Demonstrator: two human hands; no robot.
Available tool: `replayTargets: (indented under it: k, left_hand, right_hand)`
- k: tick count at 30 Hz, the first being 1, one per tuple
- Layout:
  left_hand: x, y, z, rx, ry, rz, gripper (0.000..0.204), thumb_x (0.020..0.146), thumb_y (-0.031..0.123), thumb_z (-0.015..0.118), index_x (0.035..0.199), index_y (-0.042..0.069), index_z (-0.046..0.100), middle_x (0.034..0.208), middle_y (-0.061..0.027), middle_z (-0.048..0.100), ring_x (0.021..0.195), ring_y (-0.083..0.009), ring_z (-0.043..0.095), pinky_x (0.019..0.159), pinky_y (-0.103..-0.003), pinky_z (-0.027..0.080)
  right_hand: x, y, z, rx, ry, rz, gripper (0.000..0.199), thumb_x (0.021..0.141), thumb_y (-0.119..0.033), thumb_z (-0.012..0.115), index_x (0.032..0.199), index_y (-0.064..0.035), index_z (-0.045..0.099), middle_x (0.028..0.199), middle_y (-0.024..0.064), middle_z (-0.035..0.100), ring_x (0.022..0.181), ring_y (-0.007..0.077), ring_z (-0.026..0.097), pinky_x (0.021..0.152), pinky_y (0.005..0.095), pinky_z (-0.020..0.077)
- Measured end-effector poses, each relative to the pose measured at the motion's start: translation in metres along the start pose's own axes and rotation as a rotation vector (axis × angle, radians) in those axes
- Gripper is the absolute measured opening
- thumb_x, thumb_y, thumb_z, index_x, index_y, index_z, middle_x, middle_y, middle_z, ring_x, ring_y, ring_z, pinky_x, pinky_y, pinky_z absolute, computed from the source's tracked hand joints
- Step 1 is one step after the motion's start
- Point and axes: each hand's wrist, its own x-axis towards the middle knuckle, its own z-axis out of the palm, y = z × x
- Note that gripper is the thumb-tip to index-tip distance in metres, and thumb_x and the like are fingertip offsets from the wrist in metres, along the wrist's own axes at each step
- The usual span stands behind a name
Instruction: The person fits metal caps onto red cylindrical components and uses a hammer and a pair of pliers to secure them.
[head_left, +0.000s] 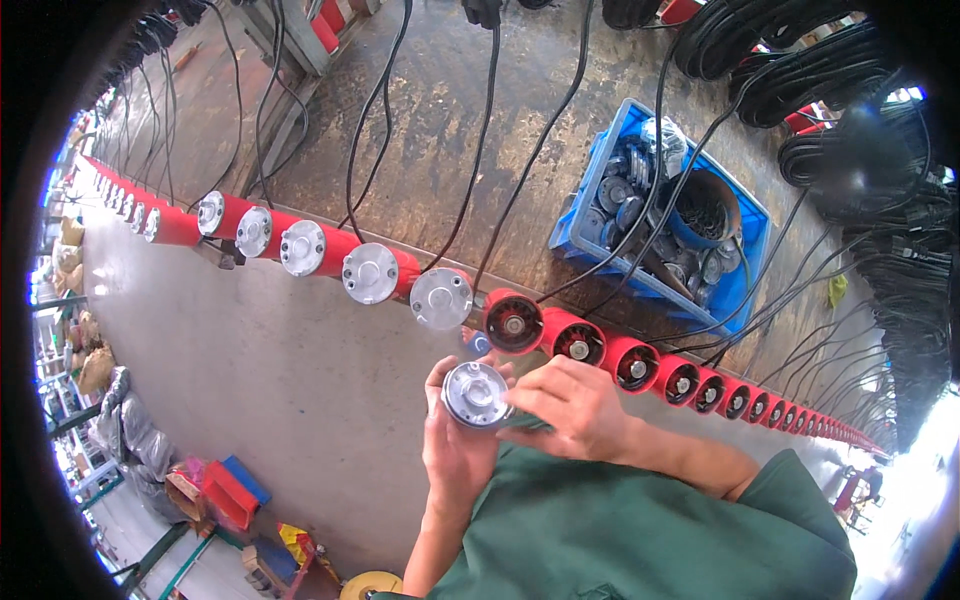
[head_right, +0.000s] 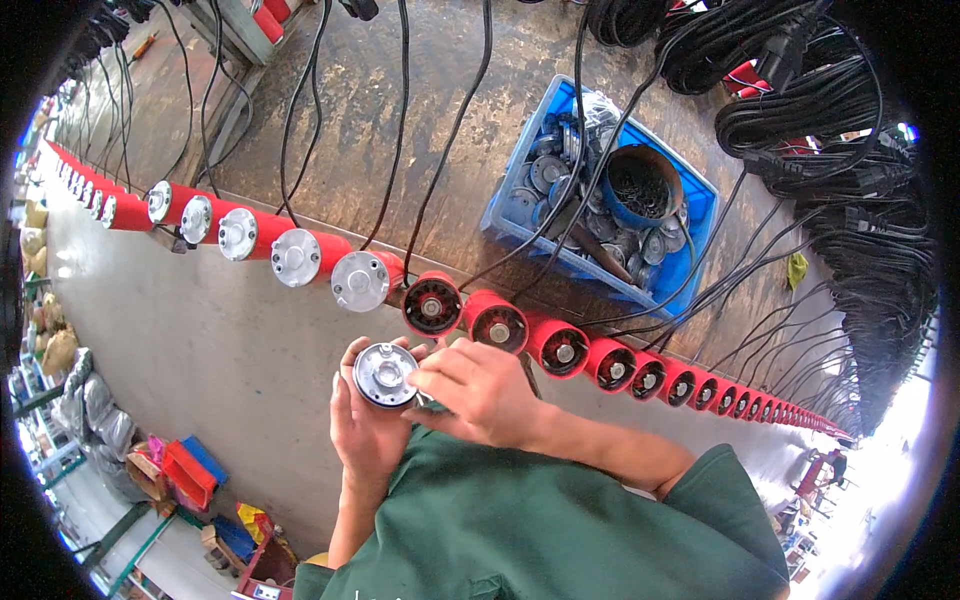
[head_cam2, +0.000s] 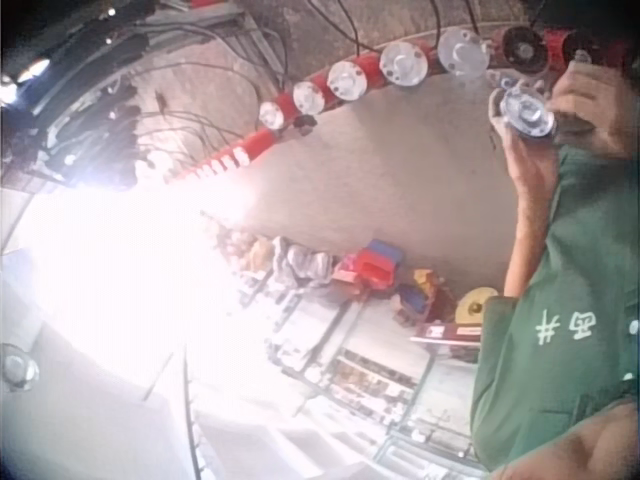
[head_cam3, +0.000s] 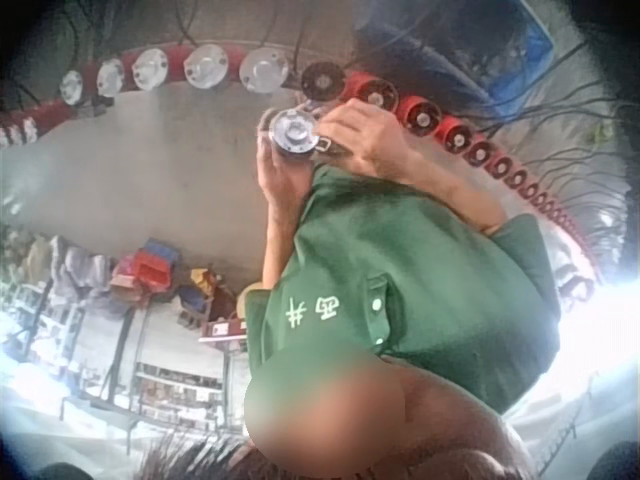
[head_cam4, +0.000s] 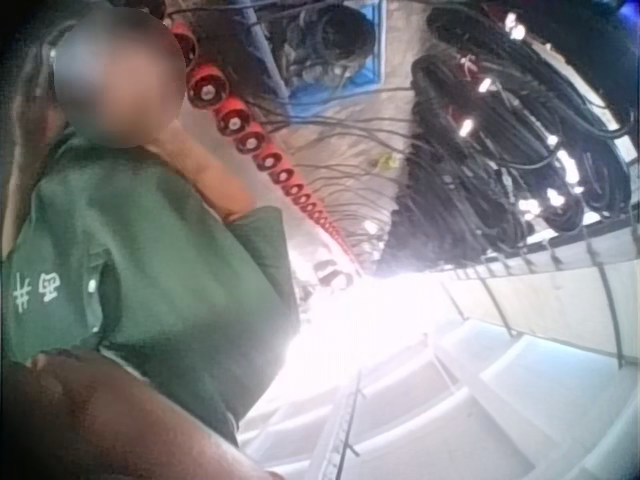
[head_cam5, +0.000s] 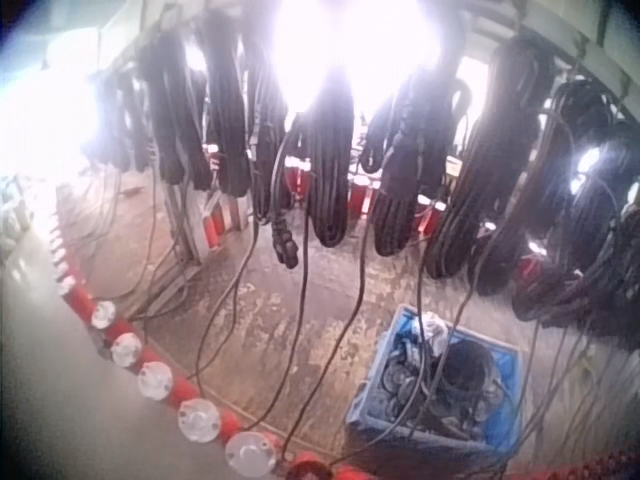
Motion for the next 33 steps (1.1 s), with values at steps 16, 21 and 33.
replayTargets:
  k: [16, 21, 33]
  left_hand:
    - [-0.004, 0.007, 0.014, 0.665, 0.048, -0.042, 0.062, 0.102, 0.002, 0.06, 0.158, 0.002, 0.033, 0.138, -0.0133, 0.053, 0.116, -0.0197, 0.064, 0.106, -0.038, 0.051]
    - [0.035, -0.002, 0.007, 1.36, -0.052, 0.461, 0.082, 0.082, 0.008, 0.086, 0.151, -0.001, 0.044, 0.14, -0.0186, 0.06, 0.129, -0.0305, 0.061, 0.112, -0.043, 0.048]
    - [0.071, -0.018, -0.013, 1.297, -0.188, 0.502, 0.101, 0.074, 0.009, 0.092, 0.158, 0.001, 0.036, 0.153, -0.0216, 0.055, 0.143, -0.0372, 0.054, 0.117, -0.046, 0.044]
  right_hand:
    - [0.0, 0.02, -0.034, 0.279, -0.17, 0.692, 0.031, 0.092, -0.012, 0.079, 0.119, 0.0022, 0.073, 0.095, 0.01, 0.077, 0.08, 0.0122, 0.07, 0.073, 0.0307, 0.0572]
    - [0.003, 0.063, -0.025, 0.529, -0.079, 0.84, 0.032, 0.093, -0.016, 0.079, 0.115, 0.0062, 0.075, 0.096, 0.013, 0.081, 0.086, 0.0114, 0.074, 0.081, 0.0299, 0.0582]
    - [0.03, 0.077, -0.02, 0.374, -0.254, 0.739, 0.034, 0.091, -0.02, 0.08, 0.114, 0.0047, 0.076, 0.095, 0.0161, 0.08, 0.086, 0.0153, 0.076, 0.082, 0.0325, 0.0589]
